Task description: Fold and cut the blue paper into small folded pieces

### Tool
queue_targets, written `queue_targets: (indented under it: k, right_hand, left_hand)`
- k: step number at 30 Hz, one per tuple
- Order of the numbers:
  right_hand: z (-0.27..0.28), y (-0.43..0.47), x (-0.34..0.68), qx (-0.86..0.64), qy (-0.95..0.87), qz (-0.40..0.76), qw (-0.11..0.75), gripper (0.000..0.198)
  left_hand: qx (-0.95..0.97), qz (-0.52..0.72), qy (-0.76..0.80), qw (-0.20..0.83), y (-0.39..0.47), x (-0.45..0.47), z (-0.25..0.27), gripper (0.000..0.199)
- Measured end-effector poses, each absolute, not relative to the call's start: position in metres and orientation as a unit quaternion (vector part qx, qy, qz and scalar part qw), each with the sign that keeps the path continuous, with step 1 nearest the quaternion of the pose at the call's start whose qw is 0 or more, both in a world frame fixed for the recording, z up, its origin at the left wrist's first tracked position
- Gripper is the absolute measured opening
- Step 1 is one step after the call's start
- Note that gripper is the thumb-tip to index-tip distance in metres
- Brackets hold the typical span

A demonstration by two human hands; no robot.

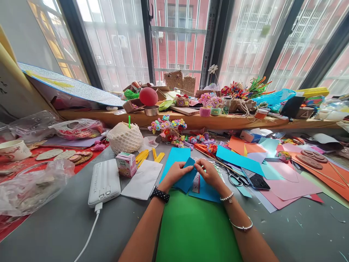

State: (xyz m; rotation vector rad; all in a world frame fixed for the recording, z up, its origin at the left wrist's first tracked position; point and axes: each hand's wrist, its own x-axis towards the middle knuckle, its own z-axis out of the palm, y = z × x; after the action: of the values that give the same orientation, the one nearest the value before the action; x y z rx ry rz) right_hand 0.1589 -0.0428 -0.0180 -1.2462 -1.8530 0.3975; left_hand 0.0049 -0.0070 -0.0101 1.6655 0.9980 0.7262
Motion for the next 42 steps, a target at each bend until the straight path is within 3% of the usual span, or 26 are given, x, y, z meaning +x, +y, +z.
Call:
queue_targets:
  k: [8, 13, 23, 26, 31, 35, 42]
  right_hand:
    - [-0.022, -0.04, 0.158, -0.492, -0.737, 0.194, 0.421, 0.022]
    - [-0.02, -0.041, 0.157, -0.496, -0.738, 0.193, 0.415, 0.023]
    - [-0.014, -0.044, 0.165, -0.463, -0.705, 0.318, 0.432, 0.026]
    - [-0.013, -0.043, 0.168, -0.467, -0.642, 0.374, 0.48, 0.028]
    - [-0.014, -0.041, 0.168, -0.468, -0.462, 0.451, 0.604, 0.029]
    - [-0.015, -0.042, 0.161, -0.448, -0.415, 0.515, 0.601, 0.032]
    - [-0.017, -0.04, 0.16, -0.449, -0.484, 0.505, 0.556, 0.031]
  left_hand:
    - [0.692, 0.357, 0.427, 0.459, -0.007, 0.004, -0.009, 0.038]
    - [0.681, 0.353, 0.422, 0.483, -0.006, 0.003, -0.007, 0.038]
    - [0.719, 0.242, 0.373, 0.534, -0.01, -0.002, 0.002, 0.04]
    - [0.684, 0.284, 0.387, 0.55, -0.008, -0.002, 0.002, 0.035]
    - [0.556, 0.431, 0.464, 0.538, -0.005, 0.0, -0.002, 0.061]
    - [0.574, 0.376, 0.395, 0.611, -0.008, 0.006, -0.004, 0.046]
    - [0.598, 0.339, 0.416, 0.596, -0.01, 0.004, -0.002, 0.034]
